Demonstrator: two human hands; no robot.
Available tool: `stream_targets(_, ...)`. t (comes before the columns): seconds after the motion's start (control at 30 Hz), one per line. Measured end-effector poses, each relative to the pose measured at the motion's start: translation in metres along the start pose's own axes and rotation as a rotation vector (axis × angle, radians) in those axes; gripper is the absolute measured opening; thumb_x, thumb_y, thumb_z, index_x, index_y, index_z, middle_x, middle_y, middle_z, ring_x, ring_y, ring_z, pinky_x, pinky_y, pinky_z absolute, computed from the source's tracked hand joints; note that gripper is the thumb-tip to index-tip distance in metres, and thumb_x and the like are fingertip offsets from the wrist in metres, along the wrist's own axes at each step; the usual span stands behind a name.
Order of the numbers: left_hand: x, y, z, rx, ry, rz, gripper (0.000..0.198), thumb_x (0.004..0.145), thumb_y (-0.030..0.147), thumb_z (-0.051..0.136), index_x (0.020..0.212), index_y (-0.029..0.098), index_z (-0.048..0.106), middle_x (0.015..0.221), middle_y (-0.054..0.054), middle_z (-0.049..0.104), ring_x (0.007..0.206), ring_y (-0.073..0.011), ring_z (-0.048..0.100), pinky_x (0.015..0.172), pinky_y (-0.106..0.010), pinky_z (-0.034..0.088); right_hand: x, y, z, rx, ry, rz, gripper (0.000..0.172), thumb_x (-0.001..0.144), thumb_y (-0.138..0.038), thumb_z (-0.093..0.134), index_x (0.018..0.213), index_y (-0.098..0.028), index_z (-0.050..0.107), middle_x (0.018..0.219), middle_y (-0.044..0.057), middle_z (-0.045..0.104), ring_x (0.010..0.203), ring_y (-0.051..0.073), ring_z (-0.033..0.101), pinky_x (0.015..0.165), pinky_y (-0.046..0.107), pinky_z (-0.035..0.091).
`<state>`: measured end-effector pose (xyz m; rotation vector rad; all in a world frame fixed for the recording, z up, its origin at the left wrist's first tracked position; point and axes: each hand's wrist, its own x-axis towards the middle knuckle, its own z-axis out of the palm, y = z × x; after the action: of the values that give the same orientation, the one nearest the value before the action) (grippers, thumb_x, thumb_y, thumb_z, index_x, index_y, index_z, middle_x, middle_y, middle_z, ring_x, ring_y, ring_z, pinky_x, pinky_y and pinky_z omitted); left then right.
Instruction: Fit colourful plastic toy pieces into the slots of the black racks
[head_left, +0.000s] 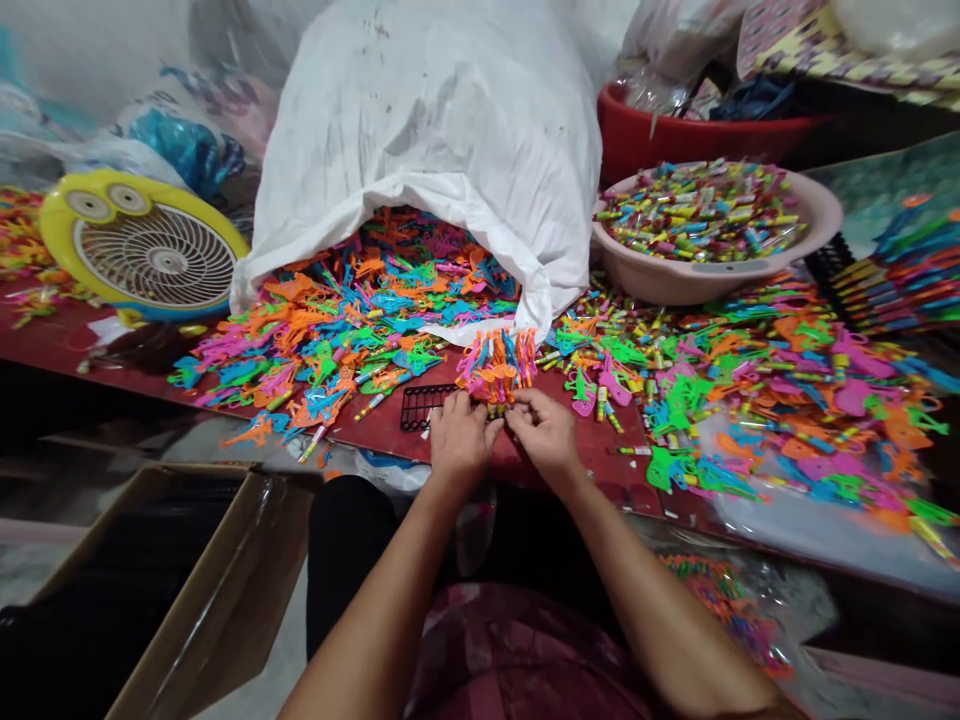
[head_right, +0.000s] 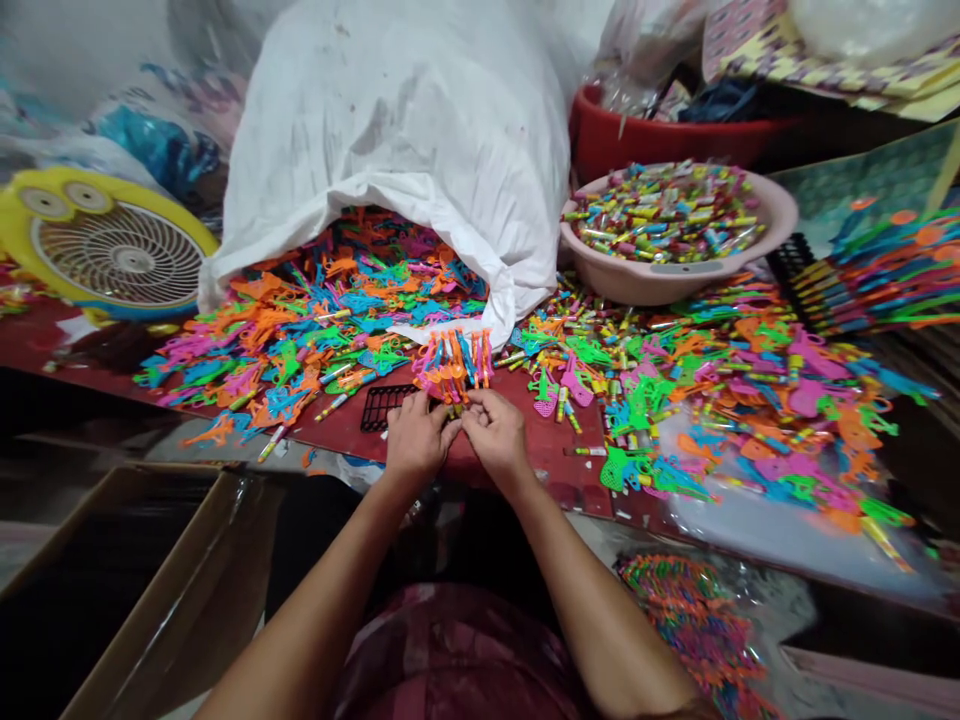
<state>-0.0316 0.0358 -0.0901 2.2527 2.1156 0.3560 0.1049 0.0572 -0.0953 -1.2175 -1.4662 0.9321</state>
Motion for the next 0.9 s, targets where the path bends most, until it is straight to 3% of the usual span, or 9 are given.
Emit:
stream_targets(0.13,-0.001,0.000,0.001,-0.003,0.029,0.009,0.040,0.096,0.050,0.044,0.116,0.024,0.066,0.123,-0.014,0.055,0.114,-0.0302,0.048,0.089,-0.046,0.041,-0.002,-0.003,-0.008,-0.126,-0.076,-0.090,0.022,0.083,-0.033,0.058,0.098,-0.018,0.063,0.062,-0.005,0.052,0.054,0.011,0.049,0.052,0.022,0.039)
stream_targets(0.27,-0.001,-0.001,0.000,-0.027,0.025,0.008,0.038,0.095,0.050,0.046,0.111,0.024,0.068,0.120,-0.013,0.056,0.113,-0.0300,0.048,0.088,-0.045,0.041,-0.001,-0.010,-0.015,-0.373,-0.071,-0.245,0.013,0.090,-0.029,0.053,0.087,-0.019,0.061,0.067,-0.002,0.055,0.061,0.012,0.051,0.059,0.024,0.037)
stream_targets(0.4,0.000,-0.001,-0.001,-0.039,0.019,0.008,0.038,0.095,0.050,0.045,0.110,0.024,0.068,0.120,-0.012,0.056,0.114,-0.0301,0.048,0.088,-0.045,0.042,0.002,-0.012,-0.015,-0.579,-0.048,-0.412,0.022,0.096,-0.026,0.045,0.077,-0.020,0.053,0.072,0.001,0.055,0.067,0.015,0.051,0.064,0.026,0.035)
stream_targets(0.5,0.000,0.000,-0.001,-0.027,0.030,0.000,0.040,0.095,0.052,0.045,0.111,0.024,0.068,0.122,-0.012,0.056,0.114,-0.0293,0.048,0.088,-0.045,0.042,0.001,-0.008,-0.010,-0.547,0.013,-0.448,0.026,0.099,-0.026,0.042,0.073,-0.022,0.047,0.070,0.001,0.052,0.066,0.015,0.049,0.063,0.027,0.034)
stream_targets(0.67,0.001,0.002,-0.001,0.001,0.004,-0.024,0.041,0.096,0.054,0.043,0.111,0.026,0.069,0.123,-0.011,0.057,0.113,-0.0281,0.049,0.088,-0.043,0.042,-0.007,-0.004,0.004,-0.393,0.181,-0.373,0.028,0.101,-0.026,0.039,0.074,-0.022,0.048,0.068,0.001,0.051,0.065,0.016,0.050,0.063,0.027,0.037)
stream_targets(0.8,0.003,0.003,-0.003,0.003,-0.022,-0.035,0.039,0.095,0.052,0.045,0.109,0.026,0.070,0.122,-0.012,0.057,0.112,-0.0283,0.049,0.088,-0.043,0.042,-0.009,-0.006,0.006,-0.497,0.148,-0.463,0.026,0.098,-0.027,0.043,0.075,-0.021,0.054,0.069,0.003,0.055,0.068,0.018,0.052,0.065,0.030,0.038)
stream_targets(0.9,0.002,0.003,-0.002,-0.005,-0.008,-0.033,0.040,0.095,0.053,0.044,0.112,0.026,0.069,0.122,-0.012,0.057,0.112,-0.0284,0.048,0.088,-0.043,0.042,-0.006,-0.007,0.003,-0.365,0.152,-0.360,0.026,0.098,-0.031,0.044,0.076,-0.021,0.054,0.067,0.001,0.055,0.064,0.016,0.055,0.064,0.029,0.040)
